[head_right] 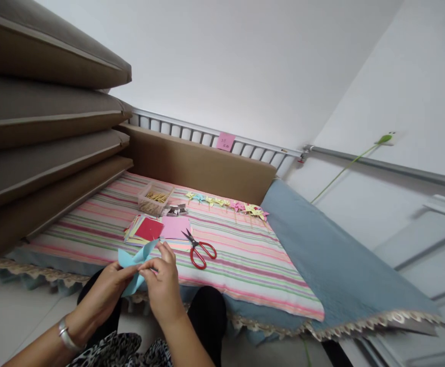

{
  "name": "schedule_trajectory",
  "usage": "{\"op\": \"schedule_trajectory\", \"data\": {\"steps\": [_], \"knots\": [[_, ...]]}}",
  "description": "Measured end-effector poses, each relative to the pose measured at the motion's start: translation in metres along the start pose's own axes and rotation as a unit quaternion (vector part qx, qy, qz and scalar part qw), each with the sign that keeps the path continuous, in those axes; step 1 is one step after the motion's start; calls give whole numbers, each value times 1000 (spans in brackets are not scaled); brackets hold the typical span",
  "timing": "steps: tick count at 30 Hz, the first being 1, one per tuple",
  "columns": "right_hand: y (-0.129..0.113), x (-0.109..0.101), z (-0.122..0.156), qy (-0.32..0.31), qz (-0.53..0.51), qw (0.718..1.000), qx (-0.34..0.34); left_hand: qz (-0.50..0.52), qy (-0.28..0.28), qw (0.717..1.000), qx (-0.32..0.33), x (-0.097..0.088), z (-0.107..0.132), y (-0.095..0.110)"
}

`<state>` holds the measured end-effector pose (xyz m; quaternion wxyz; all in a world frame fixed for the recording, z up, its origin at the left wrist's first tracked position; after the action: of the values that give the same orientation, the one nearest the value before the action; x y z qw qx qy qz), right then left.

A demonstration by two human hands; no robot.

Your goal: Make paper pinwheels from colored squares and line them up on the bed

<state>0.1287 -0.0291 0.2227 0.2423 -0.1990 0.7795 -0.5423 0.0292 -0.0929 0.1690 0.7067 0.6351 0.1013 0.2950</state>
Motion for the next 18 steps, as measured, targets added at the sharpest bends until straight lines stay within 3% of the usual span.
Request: {"op": "schedule_trajectory", "data": {"steps": [5,18], "knots": [[-7,-13,7,20,3,1000,-7,15,-25,1000,-8,9,7,-2],[-35,-23,22,41,38,996,-68,10,-23,999,36,15,27,16]]}}
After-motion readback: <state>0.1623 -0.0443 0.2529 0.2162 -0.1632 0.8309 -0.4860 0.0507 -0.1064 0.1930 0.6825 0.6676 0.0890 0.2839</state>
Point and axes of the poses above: each hand's wrist, its own z-axis away from the middle knuckle, its own x-axis out of the palm, y = z × x, the point moved 10 cm from there along -z, towards the middle knuckle, and after that the axes turned 11 degrees about -z, right-handed, at the moved point
